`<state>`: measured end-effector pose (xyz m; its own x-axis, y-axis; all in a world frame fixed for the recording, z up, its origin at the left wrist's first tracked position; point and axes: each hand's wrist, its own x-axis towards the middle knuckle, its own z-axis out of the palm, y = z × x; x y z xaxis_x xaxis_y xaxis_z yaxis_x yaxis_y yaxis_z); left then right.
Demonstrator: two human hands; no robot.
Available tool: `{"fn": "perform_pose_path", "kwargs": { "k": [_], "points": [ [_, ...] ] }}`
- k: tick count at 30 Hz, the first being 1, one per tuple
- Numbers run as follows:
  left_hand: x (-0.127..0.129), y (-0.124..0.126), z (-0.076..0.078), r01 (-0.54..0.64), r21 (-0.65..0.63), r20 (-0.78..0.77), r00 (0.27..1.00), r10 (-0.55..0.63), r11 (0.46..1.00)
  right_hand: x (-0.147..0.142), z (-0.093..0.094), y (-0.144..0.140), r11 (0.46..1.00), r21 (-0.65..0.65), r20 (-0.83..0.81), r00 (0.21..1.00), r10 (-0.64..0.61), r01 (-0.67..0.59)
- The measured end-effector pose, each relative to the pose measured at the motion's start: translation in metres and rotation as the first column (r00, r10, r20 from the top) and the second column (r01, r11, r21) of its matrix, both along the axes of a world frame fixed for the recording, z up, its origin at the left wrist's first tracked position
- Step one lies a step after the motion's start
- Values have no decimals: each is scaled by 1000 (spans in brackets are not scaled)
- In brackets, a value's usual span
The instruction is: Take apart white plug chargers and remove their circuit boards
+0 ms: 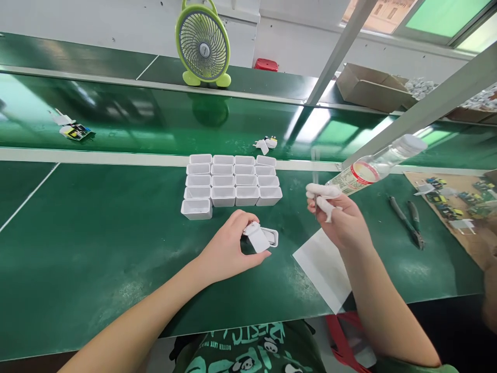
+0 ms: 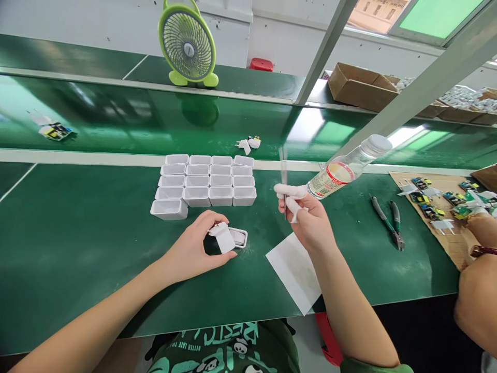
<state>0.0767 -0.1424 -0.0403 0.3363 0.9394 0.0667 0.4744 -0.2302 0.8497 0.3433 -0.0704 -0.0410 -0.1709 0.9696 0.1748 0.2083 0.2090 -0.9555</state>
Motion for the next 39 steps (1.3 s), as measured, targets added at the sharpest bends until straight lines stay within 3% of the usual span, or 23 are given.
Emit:
{"fn": "perform_pose_path", "kwargs": {
  "k": [2,3,7,11,16,24,32,39],
  "points": [
    [1,0,0,-16,-2,-1,1000,16,1000,1,9,-3,995,-87,-286,958,23,-50],
    [1,0,0,-27,1,2,1000,27,1000,0,11,-6,991,-107,-354,934,41,-84],
    [3,-2,-4,-87,31,-15,996,88,996,-9,14,-17,974,-170,-415,907,67,-150],
    [5,-4,-7,-163,46,-35,986,165,986,-22,12,-23,961,-249,-480,877,-13,-122],
    [8,-6,-7,-218,21,-33,975,219,976,-28,15,-23,972,-227,-594,799,-93,-56],
    [8,-5,-8,-221,16,-14,975,221,975,-23,6,-29,999,-5,-358,933,34,-39],
    [8,-4,-9,-232,32,8,973,232,972,-19,-6,-35,996,51,-316,944,91,-79],
    [8,-5,-9,-219,21,2,976,219,975,-22,-4,-37,996,73,-333,940,78,-57]
  ]
}}
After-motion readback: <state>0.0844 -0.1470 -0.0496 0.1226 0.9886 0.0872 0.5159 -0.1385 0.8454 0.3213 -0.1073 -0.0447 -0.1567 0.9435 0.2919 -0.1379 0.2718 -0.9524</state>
